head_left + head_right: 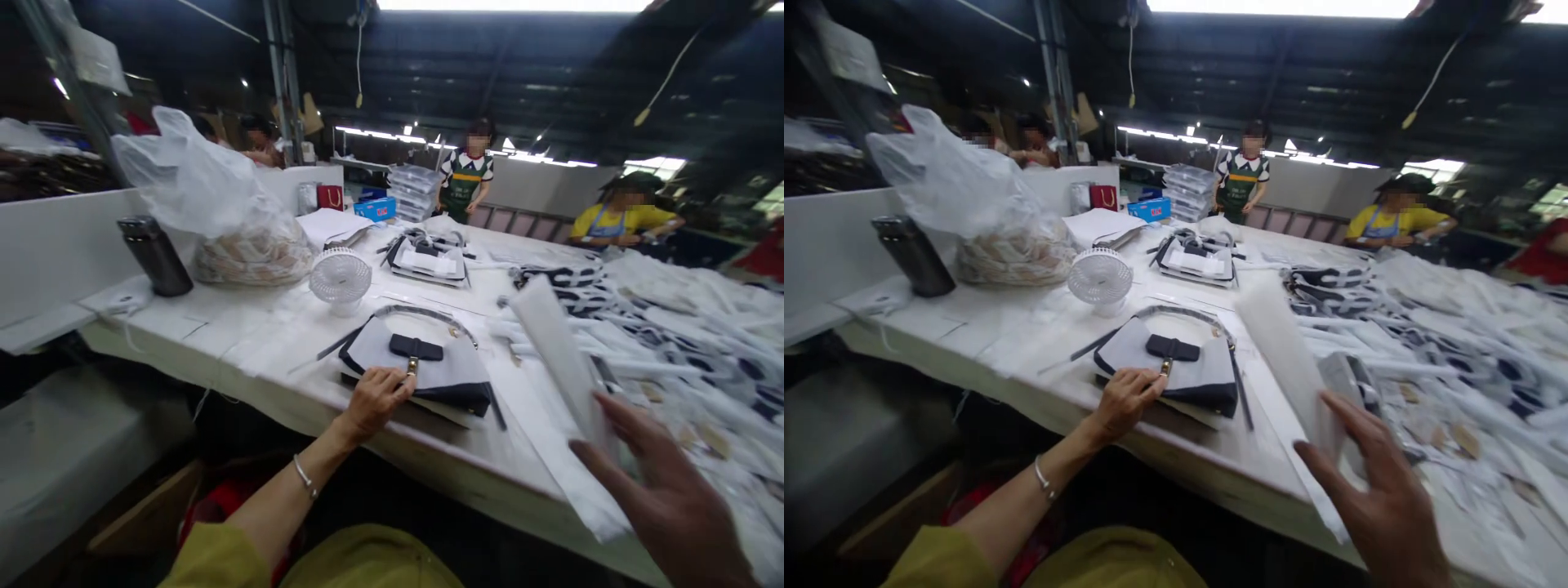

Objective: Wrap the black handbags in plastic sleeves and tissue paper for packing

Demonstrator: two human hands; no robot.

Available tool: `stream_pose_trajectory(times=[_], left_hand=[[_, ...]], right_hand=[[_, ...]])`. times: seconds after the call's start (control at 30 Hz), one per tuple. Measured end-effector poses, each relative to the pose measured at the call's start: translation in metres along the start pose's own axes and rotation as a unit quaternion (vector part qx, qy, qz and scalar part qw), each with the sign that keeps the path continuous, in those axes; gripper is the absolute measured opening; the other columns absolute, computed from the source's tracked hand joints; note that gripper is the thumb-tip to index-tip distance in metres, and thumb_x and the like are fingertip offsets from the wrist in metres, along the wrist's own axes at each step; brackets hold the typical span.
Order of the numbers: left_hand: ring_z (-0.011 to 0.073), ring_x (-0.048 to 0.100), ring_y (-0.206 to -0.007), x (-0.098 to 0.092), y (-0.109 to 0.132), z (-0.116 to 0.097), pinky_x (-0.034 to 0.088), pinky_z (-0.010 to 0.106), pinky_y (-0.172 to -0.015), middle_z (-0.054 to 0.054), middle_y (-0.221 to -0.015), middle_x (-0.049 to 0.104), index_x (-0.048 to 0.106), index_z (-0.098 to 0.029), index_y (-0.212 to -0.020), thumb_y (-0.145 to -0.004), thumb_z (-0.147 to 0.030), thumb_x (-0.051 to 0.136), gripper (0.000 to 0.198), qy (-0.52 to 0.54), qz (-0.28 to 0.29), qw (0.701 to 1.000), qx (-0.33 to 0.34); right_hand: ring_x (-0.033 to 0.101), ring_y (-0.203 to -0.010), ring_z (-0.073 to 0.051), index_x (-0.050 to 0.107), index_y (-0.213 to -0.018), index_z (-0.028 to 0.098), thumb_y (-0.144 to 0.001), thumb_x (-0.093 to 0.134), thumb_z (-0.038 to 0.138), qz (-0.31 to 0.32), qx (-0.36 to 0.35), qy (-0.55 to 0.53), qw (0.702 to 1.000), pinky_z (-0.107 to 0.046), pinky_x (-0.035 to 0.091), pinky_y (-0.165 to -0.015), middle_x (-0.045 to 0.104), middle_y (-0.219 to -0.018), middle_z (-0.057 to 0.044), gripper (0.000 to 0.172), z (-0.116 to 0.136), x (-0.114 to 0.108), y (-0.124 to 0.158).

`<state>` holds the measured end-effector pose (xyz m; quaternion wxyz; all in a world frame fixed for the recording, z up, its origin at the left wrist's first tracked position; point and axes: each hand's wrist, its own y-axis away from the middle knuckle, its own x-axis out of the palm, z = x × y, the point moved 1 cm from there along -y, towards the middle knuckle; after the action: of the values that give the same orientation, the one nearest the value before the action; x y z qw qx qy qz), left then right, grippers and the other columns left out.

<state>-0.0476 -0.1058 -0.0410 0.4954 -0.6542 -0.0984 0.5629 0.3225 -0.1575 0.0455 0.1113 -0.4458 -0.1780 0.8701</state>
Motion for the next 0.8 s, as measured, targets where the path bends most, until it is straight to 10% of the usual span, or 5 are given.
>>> stream_pose_trajectory(times=[0.1,0.2,0.37,0.8], left_hand=[[0.015,0.063,-0.095,0.001,0.001,0.001,0.046,0.031,-0.083,0.003,-0.105,0.069,0.06,-0.022,-0.115,-0.094,-0.018,0.055,0.022,0.003,0.001,1.0,0.001],[0.0149,0.063,-0.099,0.002,0.002,0.003,0.045,0.031,-0.085,0.003,-0.107,0.069,0.059,-0.023,-0.117,-0.094,-0.018,0.056,0.023,0.0,0.003,1.0,-0.008],[0.0139,0.061,-0.074,-0.001,0.002,0.004,0.042,0.031,-0.07,0.0,-0.083,0.067,0.061,-0.024,-0.105,-0.095,-0.021,0.054,0.012,0.018,-0.008,1.0,-0.009],[0.0151,0.064,-0.094,-0.001,0.004,0.007,0.046,0.031,-0.086,0.003,-0.103,0.07,0.059,-0.021,-0.118,-0.095,-0.02,0.054,0.023,0.047,0.02,0.999,0.011]], right_hand=[[0.052,-0.126,-0.032,0.058,-0.13,0.032,-0.083,0.063,0.058,0.062,-0.174,-0.043,0.982,-0.049,0.04,-0.109,0.056,-0.136,-0.006,0.054,0.106,0.036,-0.074],[0.055,-0.122,-0.027,0.06,-0.128,0.029,-0.085,0.065,0.045,0.188,-0.255,-0.039,0.948,-0.044,0.043,-0.108,0.059,-0.131,-0.006,0.047,0.155,0.085,-0.11],[0.057,-0.118,-0.025,0.062,-0.129,0.029,-0.083,0.067,0.036,0.354,-0.219,0.021,0.909,-0.043,0.043,-0.106,0.059,-0.128,-0.006,0.046,0.128,0.125,-0.104],[0.059,-0.119,-0.029,0.069,-0.121,0.031,-0.087,0.06,0.04,0.412,-0.194,0.123,0.882,-0.049,0.044,-0.106,0.06,-0.132,-0.008,0.037,0.117,0.112,-0.116]])
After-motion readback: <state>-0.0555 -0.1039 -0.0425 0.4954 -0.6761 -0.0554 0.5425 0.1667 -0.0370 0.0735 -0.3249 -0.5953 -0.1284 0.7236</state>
